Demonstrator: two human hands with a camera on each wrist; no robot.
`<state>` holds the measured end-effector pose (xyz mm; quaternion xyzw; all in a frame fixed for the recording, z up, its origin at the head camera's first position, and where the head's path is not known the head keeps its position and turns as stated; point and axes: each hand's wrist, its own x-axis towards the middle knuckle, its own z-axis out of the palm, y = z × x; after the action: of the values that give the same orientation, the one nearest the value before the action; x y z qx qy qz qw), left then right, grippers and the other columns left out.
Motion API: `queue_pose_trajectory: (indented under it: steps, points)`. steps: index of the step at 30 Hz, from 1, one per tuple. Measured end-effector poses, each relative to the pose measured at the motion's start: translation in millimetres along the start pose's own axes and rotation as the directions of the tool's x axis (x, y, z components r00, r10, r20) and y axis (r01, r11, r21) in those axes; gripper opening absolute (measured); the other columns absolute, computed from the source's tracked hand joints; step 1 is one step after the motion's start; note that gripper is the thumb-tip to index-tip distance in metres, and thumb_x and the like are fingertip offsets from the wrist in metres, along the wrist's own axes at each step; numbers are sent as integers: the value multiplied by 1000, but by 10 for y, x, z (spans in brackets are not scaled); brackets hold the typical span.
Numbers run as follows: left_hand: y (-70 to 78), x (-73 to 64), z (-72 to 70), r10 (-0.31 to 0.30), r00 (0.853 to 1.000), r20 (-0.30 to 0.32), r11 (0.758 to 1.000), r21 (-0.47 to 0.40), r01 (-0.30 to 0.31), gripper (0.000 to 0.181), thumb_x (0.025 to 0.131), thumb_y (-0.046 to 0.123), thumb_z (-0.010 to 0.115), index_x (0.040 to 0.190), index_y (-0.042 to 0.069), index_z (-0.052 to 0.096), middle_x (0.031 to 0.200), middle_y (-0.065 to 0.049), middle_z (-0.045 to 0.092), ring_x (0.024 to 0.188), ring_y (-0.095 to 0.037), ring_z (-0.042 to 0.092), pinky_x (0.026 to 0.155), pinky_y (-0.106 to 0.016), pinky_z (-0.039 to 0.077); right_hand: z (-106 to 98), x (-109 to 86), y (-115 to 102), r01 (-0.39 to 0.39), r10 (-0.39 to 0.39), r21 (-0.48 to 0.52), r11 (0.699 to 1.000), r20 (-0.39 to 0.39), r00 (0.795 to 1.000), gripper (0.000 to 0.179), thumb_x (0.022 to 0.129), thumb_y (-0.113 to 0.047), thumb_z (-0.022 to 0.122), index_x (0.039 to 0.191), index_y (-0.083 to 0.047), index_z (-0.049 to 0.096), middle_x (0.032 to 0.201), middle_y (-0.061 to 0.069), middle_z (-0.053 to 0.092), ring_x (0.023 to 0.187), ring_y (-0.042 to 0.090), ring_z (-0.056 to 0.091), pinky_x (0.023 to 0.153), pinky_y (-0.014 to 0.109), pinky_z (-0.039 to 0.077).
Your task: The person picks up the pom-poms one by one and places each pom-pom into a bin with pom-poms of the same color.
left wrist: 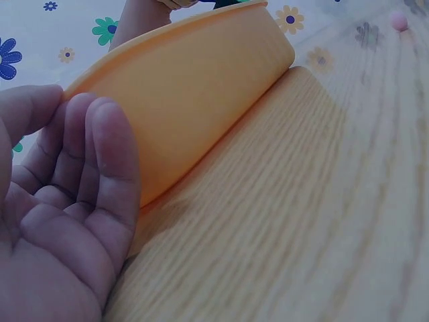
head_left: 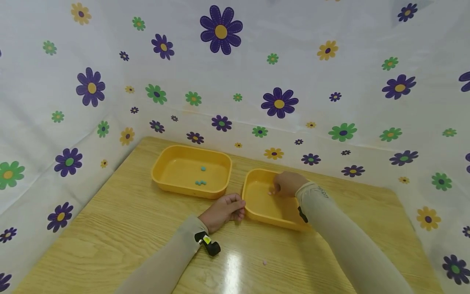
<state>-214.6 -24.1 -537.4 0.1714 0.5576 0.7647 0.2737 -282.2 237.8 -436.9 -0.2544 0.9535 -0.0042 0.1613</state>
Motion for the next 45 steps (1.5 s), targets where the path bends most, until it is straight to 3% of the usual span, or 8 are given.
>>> queue_pose_trajectory:
  steps: [10,15,23,26,32,36,41,45]
  points:
    - [39,-7,25,1,1000,5,1000,3,-1,15,109,15,54,96,9,58,88,-1,63,79,-12,62,69,-24,56,-50,-121,37,3,-2,78,997,-17,1000,15,92,-13,77,80,-12,68,77,-3,62,73,16,54,72,32,48]
    - [49,-13,28,4,1000,2,1000,9,-4,15,109,14,53,97,8,58,89,-2,63,79,-12,61,69,-24,55,-135,-360,-45,37,-24,126,991,-102,994,9,96,-11,72,87,-12,69,81,-3,65,76,16,56,75,35,52]
    - [17,-9,35,-3,1000,-6,1000,13,3,15,109,16,54,97,9,58,89,-2,63,80,-12,62,69,-25,56,-47,-982,-370,117,-61,144,983,-347,936,6,98,-15,72,92,-16,70,81,-12,66,71,4,58,69,29,55]
    - [-17,-4,16,-4,1000,-4,1000,13,4,16,109,17,55,96,8,57,90,-2,63,80,-13,62,70,-25,56,53,-1176,-575,166,-103,143,976,-372,923,8,96,-14,73,90,-17,70,78,-14,64,68,0,55,64,24,52]
    - [-32,-3,-11,-3,1000,-21,1000,20,4,18,110,18,54,95,8,57,89,-2,63,79,-13,61,69,-26,55,429,-1352,-957,227,-176,203,952,-243,954,11,90,-16,79,94,-16,69,75,-15,59,65,-2,50,60,21,48]
    - [2,0,-15,-1,1000,-31,1000,21,1,18,109,18,54,95,9,58,89,-2,62,79,-13,61,68,-25,55,646,-1334,-1075,183,-152,258,948,-137,979,20,90,-22,82,100,-15,67,71,-15,52,62,-1,46,59,21,44]
    - [21,3,3,-7,999,-41,1000,19,8,18,109,18,55,95,9,58,89,-2,62,78,-12,62,68,-24,55,742,-1296,-1153,112,-86,272,956,-104,991,22,87,-18,82,91,-18,61,69,-13,47,62,3,43,60,24,41]
    - [12,-2,32,-12,999,-32,1000,13,12,17,109,18,55,95,9,58,89,-2,62,79,-12,62,68,-24,55,788,-1302,-1174,122,-92,292,949,-114,989,22,87,-10,81,85,-18,60,70,-12,50,63,4,44,60,24,42]
